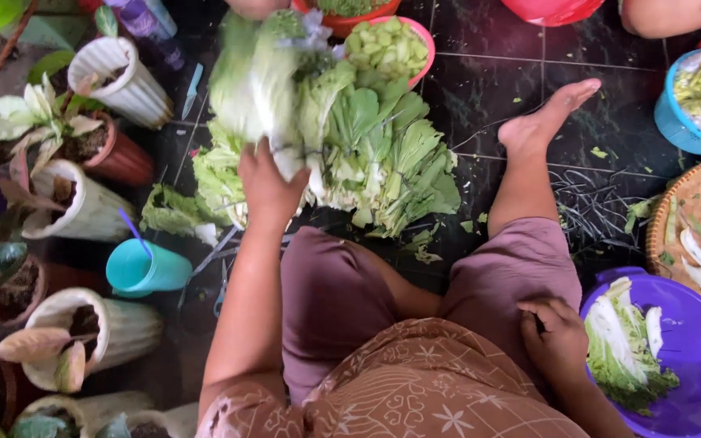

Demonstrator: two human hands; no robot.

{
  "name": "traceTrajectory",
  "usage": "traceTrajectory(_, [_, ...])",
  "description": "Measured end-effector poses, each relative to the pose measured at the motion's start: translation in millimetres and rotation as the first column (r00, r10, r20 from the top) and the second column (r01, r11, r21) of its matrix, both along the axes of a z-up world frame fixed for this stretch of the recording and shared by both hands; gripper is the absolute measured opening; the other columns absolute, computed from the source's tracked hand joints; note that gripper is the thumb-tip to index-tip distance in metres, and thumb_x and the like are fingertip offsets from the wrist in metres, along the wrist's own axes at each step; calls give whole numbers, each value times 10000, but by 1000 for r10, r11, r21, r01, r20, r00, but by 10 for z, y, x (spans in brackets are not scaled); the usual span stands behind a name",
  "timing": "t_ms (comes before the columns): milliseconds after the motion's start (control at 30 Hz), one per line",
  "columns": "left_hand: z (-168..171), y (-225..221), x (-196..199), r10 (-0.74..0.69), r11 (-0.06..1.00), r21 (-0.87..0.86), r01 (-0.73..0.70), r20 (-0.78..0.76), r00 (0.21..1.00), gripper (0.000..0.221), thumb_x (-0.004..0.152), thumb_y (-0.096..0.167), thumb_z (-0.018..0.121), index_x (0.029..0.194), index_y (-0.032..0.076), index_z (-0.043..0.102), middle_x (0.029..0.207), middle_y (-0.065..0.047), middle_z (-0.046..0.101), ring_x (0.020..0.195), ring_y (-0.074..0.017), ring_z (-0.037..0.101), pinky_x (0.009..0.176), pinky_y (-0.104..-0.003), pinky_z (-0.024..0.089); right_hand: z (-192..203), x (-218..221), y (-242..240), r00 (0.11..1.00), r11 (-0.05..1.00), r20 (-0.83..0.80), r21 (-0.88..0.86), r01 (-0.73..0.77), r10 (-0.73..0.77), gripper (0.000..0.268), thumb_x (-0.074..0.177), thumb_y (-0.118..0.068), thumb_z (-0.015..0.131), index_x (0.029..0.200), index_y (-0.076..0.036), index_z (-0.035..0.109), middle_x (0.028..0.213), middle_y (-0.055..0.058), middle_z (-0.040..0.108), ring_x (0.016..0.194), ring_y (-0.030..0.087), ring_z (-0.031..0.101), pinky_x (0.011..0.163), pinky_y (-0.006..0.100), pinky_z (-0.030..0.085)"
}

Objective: Sorting and bundling Napa cabbage leaves and tying them with thin strips.

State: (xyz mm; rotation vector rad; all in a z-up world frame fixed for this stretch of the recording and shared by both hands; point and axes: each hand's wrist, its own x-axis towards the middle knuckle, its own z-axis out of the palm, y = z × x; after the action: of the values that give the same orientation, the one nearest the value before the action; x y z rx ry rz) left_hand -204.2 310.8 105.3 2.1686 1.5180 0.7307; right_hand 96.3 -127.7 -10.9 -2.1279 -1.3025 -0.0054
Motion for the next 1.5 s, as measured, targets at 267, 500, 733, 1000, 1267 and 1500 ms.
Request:
traceTrajectory(267, [-1032, -1369, 548, -307, 950, -10, 312, 156, 939, 220, 882, 161, 647, 1047, 17, 664, 1031, -194, 678, 964, -356, 628, 857, -476, 493, 91, -27, 110, 995, 999, 96, 19, -27, 25, 158, 855, -93, 650, 934, -173, 761, 918, 2, 736, 900, 266, 661, 872, 401, 522])
traceTrajectory(500, [-1793, -2431, 843, -957, 289, -415, 863, -124, 261, 501, 965, 503, 528, 1201, 67, 604, 1230, -233, 640, 1145, -467, 567, 1003, -591, 348, 227, -56, 172, 991, 997, 128, 65, -49, 40, 133, 883, -111, 630, 929, -174, 738, 899, 57, 705, 848, 305, 654, 846, 431, 515])
traceTrajectory(733, [-1406, -2068, 1010, -941, 201, -277, 940, 211, 264, 412, 722, 201, 665, 1118, 91, 638, 1087, -203, 746, 965, -427, 696, 781, -494, 506, 188, -4, 177, 994, 997, 90, -24, 71, -69, 196, 909, -233, 677, 1076, -168, 757, 1054, 70, 767, 984, 296, 712, 1040, 453, 496])
traceTrajectory(1000, [-1605, -2066, 952, -959, 230, -496, 837, 31, 282, 557, 862, 334, 647, 1367, 109, 582, 1245, -229, 679, 1109, -471, 616, 957, -539, 446, 203, 656, 595, 983, 986, -97, 34, 161, -157, 216, 1054, -227, 525, 993, -80, 671, 921, 114, 654, 901, 310, 640, 787, 428, 492])
traceTrajectory(1267, [-1586, -2045, 952, -951, 224, -420, 879, 103, 292, 487, 824, 277, 676, 1263, 74, 621, 1135, -235, 713, 996, -466, 652, 822, -546, 484, -678, 2095, 1244, 811, 574, -78, -746, 339, -580, 285, 926, -164, 519, 1122, -60, 698, 1199, 178, 690, 1116, 371, 662, 893, 473, 550])
traceTrajectory(1500, [-1295, -2001, 1046, -937, 202, -500, 842, 152, 315, 545, 852, 295, 658, 1371, 146, 586, 1167, -158, 742, 1026, -393, 684, 883, -487, 491, -1720, 2511, 1198, 500, 285, -47, -865, 412, -865, 406, 1032, -111, 420, 1340, -108, 685, 1388, 110, 662, 1274, 278, 641, 990, 421, 530])
